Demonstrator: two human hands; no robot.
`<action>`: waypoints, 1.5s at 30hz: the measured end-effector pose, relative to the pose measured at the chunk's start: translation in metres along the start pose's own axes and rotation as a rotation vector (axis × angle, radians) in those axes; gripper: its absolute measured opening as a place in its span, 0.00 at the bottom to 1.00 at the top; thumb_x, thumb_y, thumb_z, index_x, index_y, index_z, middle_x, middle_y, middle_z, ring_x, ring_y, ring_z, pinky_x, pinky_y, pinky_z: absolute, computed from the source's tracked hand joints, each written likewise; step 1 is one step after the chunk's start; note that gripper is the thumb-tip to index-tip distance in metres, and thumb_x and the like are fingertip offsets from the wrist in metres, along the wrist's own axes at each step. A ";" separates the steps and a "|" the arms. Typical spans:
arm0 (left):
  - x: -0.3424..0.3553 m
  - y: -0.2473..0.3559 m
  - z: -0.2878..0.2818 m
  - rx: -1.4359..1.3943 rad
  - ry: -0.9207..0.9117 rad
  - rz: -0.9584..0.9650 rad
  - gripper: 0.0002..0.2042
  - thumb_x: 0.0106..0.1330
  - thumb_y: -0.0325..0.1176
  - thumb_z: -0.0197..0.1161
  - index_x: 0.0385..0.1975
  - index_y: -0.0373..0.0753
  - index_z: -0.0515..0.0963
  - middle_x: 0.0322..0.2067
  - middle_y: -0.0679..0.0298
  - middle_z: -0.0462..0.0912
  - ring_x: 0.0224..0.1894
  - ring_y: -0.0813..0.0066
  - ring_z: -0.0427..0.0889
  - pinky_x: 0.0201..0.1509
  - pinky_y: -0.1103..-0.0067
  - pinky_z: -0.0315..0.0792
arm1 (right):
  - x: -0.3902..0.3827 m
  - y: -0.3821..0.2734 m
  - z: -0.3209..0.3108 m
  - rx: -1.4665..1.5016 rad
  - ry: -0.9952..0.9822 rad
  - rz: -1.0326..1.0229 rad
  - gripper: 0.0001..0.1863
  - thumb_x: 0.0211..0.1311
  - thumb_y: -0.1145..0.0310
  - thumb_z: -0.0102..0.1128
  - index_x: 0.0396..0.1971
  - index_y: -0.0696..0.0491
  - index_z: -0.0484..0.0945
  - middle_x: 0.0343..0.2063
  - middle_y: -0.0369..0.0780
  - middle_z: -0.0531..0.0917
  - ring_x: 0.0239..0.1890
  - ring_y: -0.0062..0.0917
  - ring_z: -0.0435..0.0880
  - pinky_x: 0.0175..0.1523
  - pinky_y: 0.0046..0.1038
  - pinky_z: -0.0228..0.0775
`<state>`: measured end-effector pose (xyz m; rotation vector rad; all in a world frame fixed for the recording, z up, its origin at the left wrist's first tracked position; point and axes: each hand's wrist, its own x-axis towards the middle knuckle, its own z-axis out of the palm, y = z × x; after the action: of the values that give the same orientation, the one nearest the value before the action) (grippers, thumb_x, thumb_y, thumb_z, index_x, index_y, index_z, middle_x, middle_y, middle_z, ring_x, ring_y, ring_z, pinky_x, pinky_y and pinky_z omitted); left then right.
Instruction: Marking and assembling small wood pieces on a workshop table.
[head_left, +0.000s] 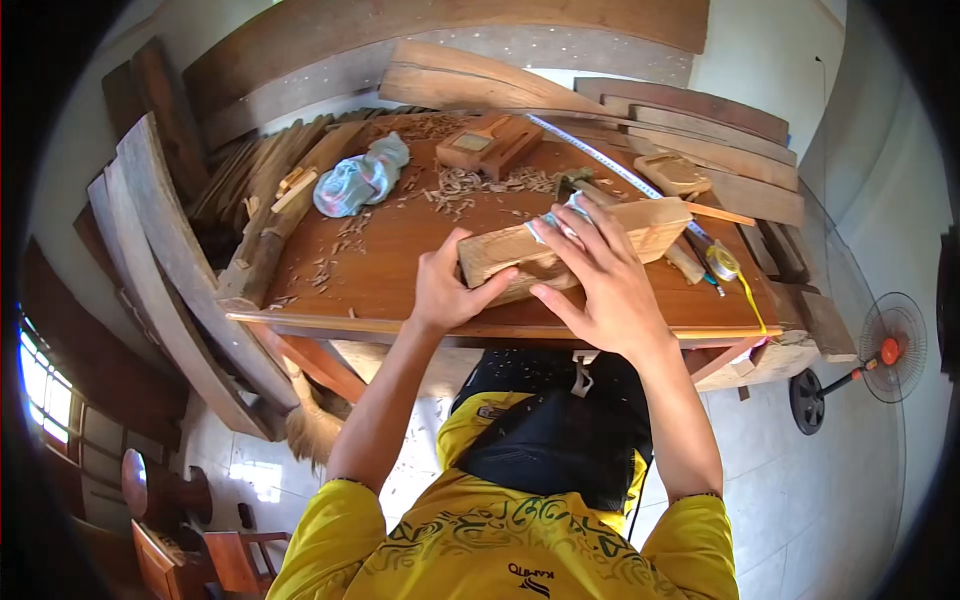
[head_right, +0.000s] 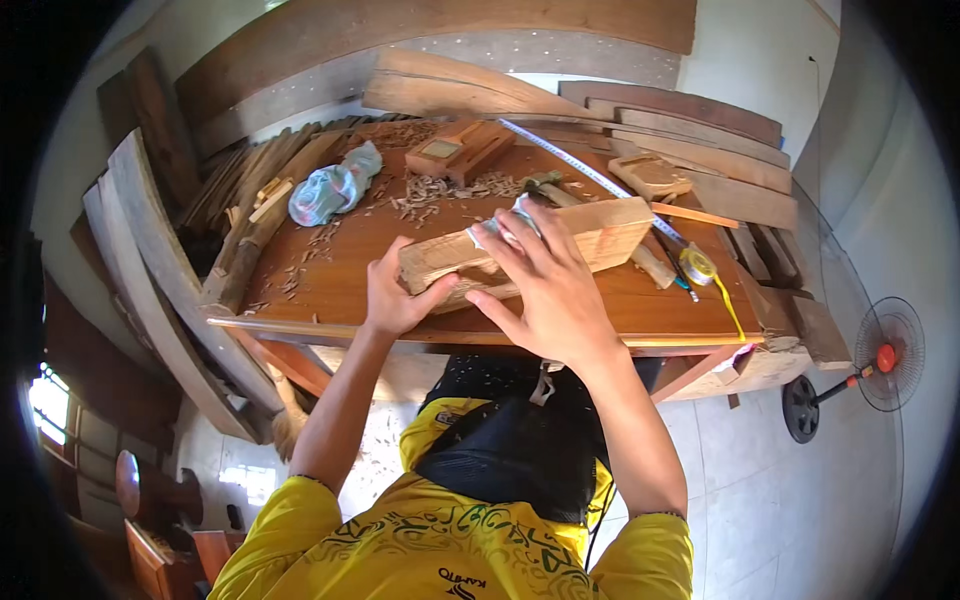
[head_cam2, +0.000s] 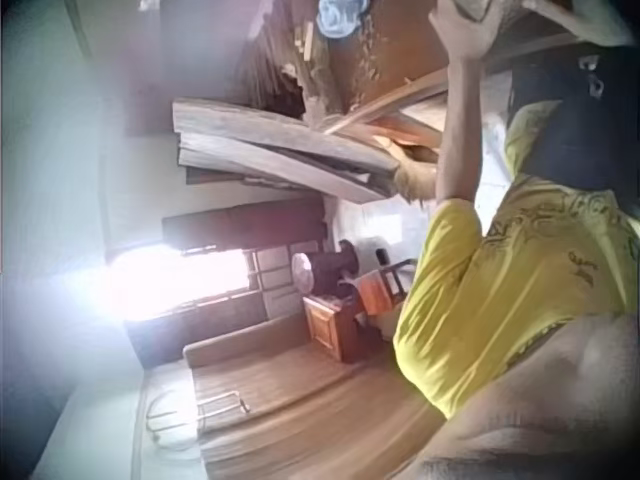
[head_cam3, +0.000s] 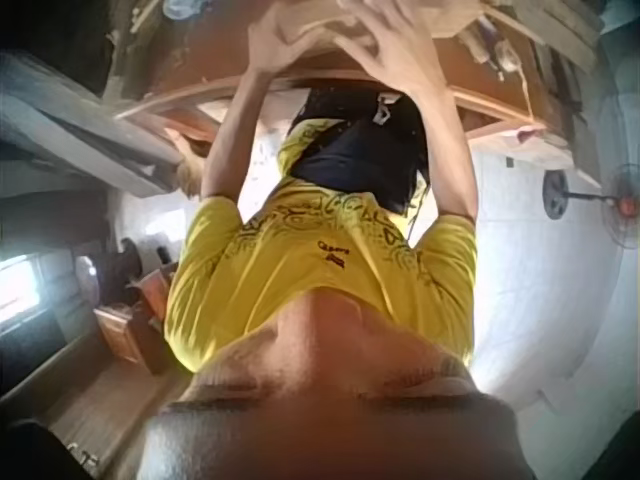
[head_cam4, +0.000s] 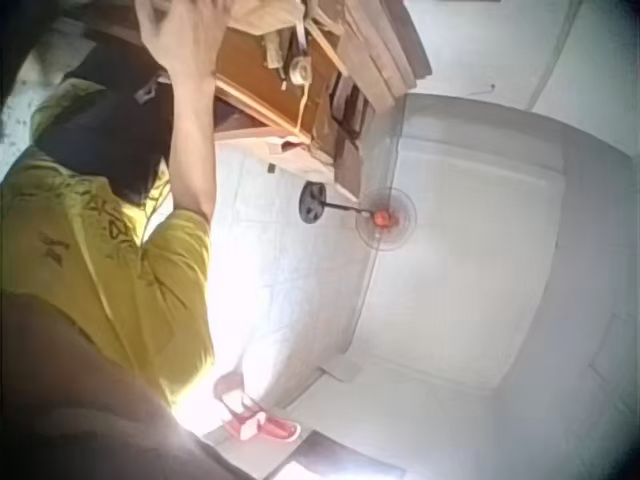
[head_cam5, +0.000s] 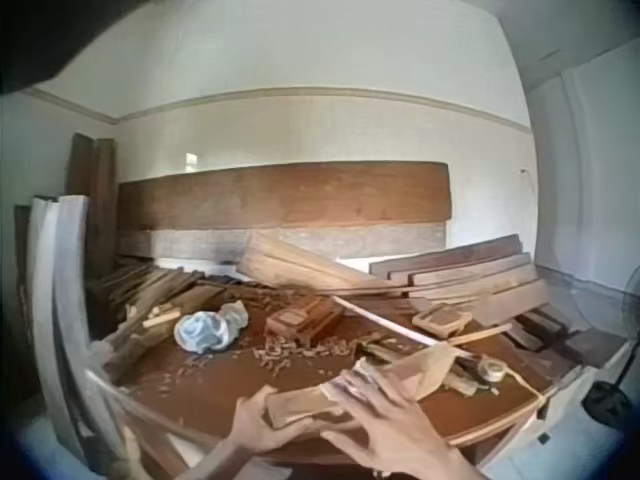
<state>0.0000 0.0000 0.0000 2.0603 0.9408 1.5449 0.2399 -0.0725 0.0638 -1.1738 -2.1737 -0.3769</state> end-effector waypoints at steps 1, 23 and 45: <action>0.000 0.002 0.000 -0.006 -0.007 0.021 0.20 0.57 0.35 0.85 0.41 0.35 0.81 0.35 0.62 0.92 0.38 0.80 0.89 0.45 0.77 0.82 | -0.002 0.000 0.002 0.054 0.018 -0.003 0.33 0.70 0.47 0.67 0.68 0.49 0.78 0.73 0.45 0.73 0.80 0.48 0.61 0.82 0.51 0.53; 0.003 -0.004 0.001 0.006 0.028 0.112 0.23 0.56 0.44 0.85 0.40 0.37 0.80 0.32 0.53 0.91 0.36 0.59 0.94 0.40 0.71 0.84 | -0.012 0.028 -0.015 0.049 0.012 -0.024 0.31 0.64 0.56 0.75 0.62 0.58 0.81 0.69 0.46 0.79 0.77 0.43 0.70 0.82 0.52 0.52; 0.002 0.002 0.000 -0.041 0.007 0.041 0.18 0.58 0.34 0.83 0.41 0.34 0.81 0.33 0.61 0.91 0.37 0.82 0.87 0.43 0.78 0.81 | -0.011 0.063 -0.027 0.044 0.120 0.097 0.32 0.61 0.55 0.78 0.61 0.56 0.84 0.66 0.47 0.82 0.72 0.40 0.77 0.82 0.54 0.53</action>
<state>0.0010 0.0002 0.0029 2.0593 0.8672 1.5806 0.3069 -0.0578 0.0741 -1.1969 -2.0044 -0.3470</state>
